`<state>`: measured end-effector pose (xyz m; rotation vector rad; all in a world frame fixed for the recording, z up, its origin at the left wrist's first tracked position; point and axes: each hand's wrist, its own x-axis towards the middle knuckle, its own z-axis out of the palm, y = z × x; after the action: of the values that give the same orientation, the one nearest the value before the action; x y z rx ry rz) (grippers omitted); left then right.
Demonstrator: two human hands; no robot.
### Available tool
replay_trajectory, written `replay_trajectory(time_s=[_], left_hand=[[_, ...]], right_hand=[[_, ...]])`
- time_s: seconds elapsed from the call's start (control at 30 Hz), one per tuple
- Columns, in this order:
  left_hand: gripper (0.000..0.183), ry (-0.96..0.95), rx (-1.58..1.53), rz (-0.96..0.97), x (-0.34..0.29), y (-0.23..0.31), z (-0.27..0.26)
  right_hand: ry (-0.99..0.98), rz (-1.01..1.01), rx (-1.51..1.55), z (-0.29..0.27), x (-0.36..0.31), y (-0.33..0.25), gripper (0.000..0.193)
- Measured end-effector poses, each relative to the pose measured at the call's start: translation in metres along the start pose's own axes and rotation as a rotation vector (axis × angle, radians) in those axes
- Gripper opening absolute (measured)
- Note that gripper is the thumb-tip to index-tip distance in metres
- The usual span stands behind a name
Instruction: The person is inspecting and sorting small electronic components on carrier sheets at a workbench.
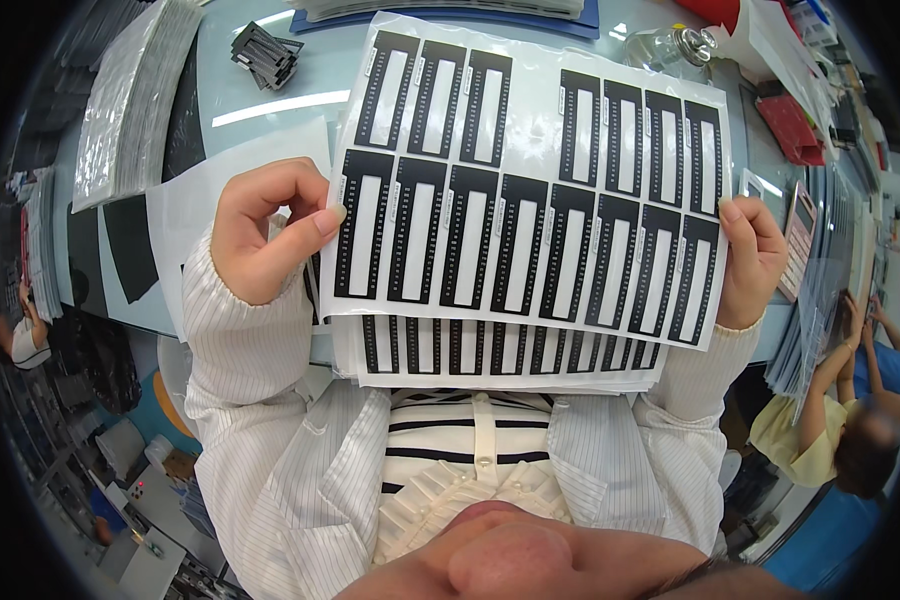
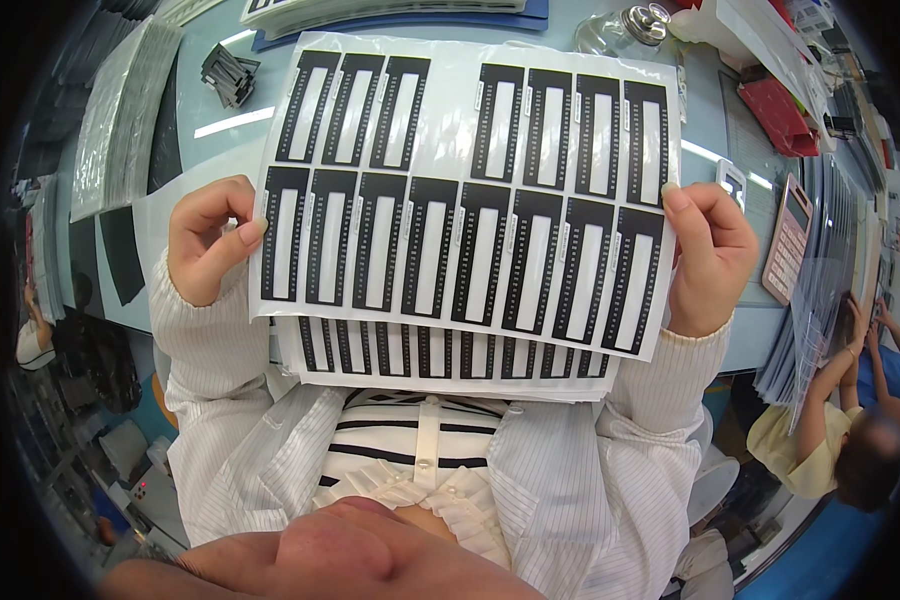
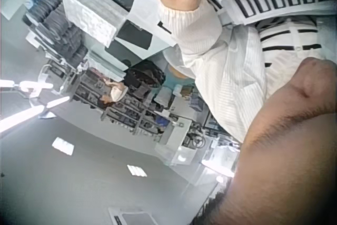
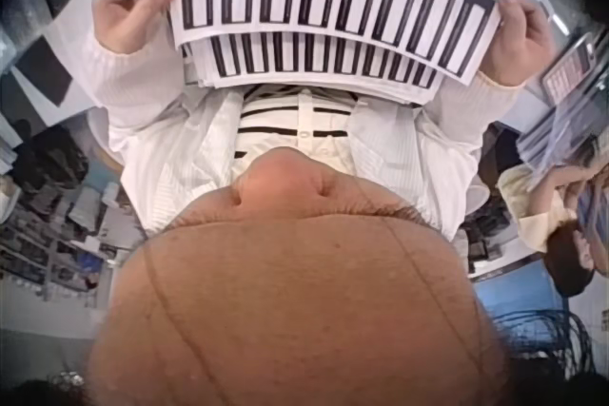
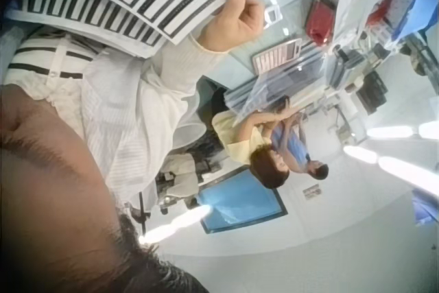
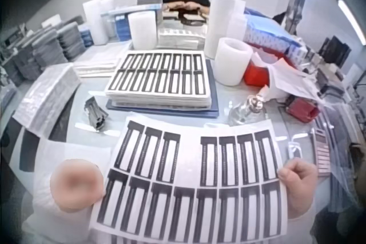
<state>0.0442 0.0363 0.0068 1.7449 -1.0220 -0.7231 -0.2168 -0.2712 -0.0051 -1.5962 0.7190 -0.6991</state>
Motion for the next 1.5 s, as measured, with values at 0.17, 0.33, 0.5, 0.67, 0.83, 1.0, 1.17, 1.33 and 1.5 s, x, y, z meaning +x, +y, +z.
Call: replay_trajectory(time_s=[0.17, 0.33, 0.5, 0.67, 0.83, 1.0, 1.17, 1.33, 1.5], left_hand=[[0.015, -0.001, -0.001, -0.002, 0.000, 0.000, -0.001], [0.015, -0.011, 0.002, 0.005, 0.000, -0.001, -0.001], [0.016, -0.002, -0.007, -0.003, 0.000, -0.002, 0.000], [0.016, -0.044, 0.029, 0.008, 0.002, 0.002, 0.000], [0.018, -0.314, 0.039, -0.064, 0.001, 0.012, -0.005], [0.023, -0.490, 0.086, 0.120, 0.002, 0.012, -0.021], [0.031, 0.087, 0.093, 0.212, -0.028, 0.009, -0.054], [0.016, 0.298, 0.378, -0.052, -0.084, -0.004, -0.078], [0.051, 0.233, 0.615, -0.071, -0.129, -0.041, -0.080]], right_hand=[[0.007, 0.002, -0.002, 0.000, 0.000, 0.000, 0.013], [0.010, 0.011, 0.011, 0.000, 0.000, 0.000, 0.012], [-0.001, -0.004, 0.001, -0.002, 0.001, 0.000, 0.012], [-0.040, -0.001, 0.019, -0.005, 0.001, 0.000, 0.011], [-0.271, 0.142, -0.123, -0.014, 0.006, -0.007, 0.014], [-0.446, 0.264, -0.230, -0.020, 0.009, -0.011, 0.017], [-0.541, 0.250, -0.229, -0.023, 0.012, -0.008, 0.019], [-0.541, 0.256, -0.257, -0.020, 0.014, -0.001, 0.020], [-0.567, 0.247, -0.249, -0.022, 0.018, 0.004, 0.020]])
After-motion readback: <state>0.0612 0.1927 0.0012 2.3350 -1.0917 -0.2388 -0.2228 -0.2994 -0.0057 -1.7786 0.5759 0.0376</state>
